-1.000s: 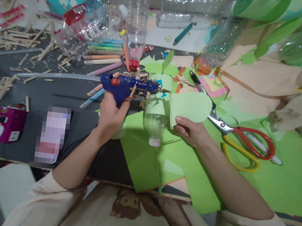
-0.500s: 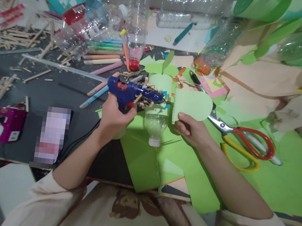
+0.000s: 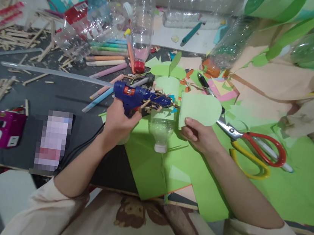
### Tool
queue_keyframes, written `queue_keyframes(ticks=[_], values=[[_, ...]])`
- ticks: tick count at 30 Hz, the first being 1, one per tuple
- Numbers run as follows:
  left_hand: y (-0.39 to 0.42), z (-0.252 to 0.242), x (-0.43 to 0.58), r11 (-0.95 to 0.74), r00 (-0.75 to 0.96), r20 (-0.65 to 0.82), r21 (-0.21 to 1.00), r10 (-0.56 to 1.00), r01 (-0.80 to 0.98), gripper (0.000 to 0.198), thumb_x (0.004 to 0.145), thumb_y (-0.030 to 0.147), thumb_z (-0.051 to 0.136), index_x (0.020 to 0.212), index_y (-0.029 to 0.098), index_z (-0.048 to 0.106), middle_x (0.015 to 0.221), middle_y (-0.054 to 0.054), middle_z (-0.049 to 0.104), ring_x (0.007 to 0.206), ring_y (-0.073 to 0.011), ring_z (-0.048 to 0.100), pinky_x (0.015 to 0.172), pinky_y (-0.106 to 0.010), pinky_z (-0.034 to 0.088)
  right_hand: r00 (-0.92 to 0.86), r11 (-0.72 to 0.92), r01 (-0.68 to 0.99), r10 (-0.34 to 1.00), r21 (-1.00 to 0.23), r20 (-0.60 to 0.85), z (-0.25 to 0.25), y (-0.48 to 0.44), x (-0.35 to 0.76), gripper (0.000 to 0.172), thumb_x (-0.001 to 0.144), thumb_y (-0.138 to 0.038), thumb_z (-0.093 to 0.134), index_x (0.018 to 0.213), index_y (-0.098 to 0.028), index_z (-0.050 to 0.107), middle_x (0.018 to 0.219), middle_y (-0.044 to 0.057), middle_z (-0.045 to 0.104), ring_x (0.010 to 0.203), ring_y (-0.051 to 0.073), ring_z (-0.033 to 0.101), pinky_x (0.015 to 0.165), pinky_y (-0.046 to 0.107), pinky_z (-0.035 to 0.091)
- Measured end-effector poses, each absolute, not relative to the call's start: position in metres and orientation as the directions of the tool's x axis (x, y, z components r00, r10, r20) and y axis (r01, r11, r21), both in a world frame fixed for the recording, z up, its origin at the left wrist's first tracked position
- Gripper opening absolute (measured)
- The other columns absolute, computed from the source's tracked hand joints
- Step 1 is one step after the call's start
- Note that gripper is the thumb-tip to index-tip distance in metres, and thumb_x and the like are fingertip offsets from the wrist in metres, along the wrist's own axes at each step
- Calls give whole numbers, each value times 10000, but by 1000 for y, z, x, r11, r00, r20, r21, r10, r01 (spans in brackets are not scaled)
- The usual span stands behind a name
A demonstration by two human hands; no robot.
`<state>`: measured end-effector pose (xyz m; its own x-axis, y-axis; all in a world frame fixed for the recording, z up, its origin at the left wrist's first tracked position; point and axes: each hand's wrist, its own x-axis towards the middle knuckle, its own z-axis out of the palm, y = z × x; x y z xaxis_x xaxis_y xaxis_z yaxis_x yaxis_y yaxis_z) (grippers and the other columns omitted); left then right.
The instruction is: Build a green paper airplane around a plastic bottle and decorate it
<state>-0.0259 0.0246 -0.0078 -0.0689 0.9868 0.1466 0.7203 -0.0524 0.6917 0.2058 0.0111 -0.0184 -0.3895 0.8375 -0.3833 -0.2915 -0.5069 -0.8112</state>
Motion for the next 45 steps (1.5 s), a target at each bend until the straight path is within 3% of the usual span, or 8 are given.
queue_keyframes(ticks=[7,19,30,35,41,45], values=[[26,-10,-26,-78,-65,176,698,982,712,245,680,287,601,902,199,544,681,-7,545,944,-258,623,899,-381,522,-398,-491,-276,841,-826,-367,-20,10,207,608,670,-641,772,429,-216,411,331,-105,244,359,53,185,445,276,148],[26,-11,-28,-72,-63,161,711,985,700,235,697,292,602,907,199,553,695,-30,574,992,-281,623,920,-396,517,-395,-489,-306,846,-817,-358,-20,10,207,590,676,-607,789,424,-210,433,323,-107,262,350,49,191,438,271,148],[26,-6,-27,-99,-54,191,706,980,701,384,723,278,584,1088,157,583,719,-31,618,926,-262,641,927,-383,502,-393,-482,-287,847,-828,-357,-19,10,207,587,668,-607,794,444,-210,425,332,-106,279,355,44,199,439,267,151],[25,-9,-30,-112,-44,203,695,978,710,425,760,293,583,1162,157,558,831,-50,663,871,-243,655,975,-402,496,-404,-482,-269,843,-834,-356,-18,10,207,598,665,-615,792,444,-210,412,332,-105,275,354,42,206,436,269,155],[28,-15,-35,-160,-32,255,694,966,702,407,782,310,595,1155,153,552,848,-66,665,1014,-278,648,1031,-437,475,-419,-472,-246,839,-846,-347,-19,10,208,612,680,-635,771,436,-213,400,334,-106,258,355,42,193,440,278,151],[29,-14,-34,-192,-29,292,697,956,691,454,779,283,599,1214,171,533,913,-69,669,1003,-262,651,1047,-434,468,-429,-474,-235,834,-849,-347,-19,10,209,601,692,-627,767,446,-214,407,341,-107,257,362,43,194,445,280,159]])
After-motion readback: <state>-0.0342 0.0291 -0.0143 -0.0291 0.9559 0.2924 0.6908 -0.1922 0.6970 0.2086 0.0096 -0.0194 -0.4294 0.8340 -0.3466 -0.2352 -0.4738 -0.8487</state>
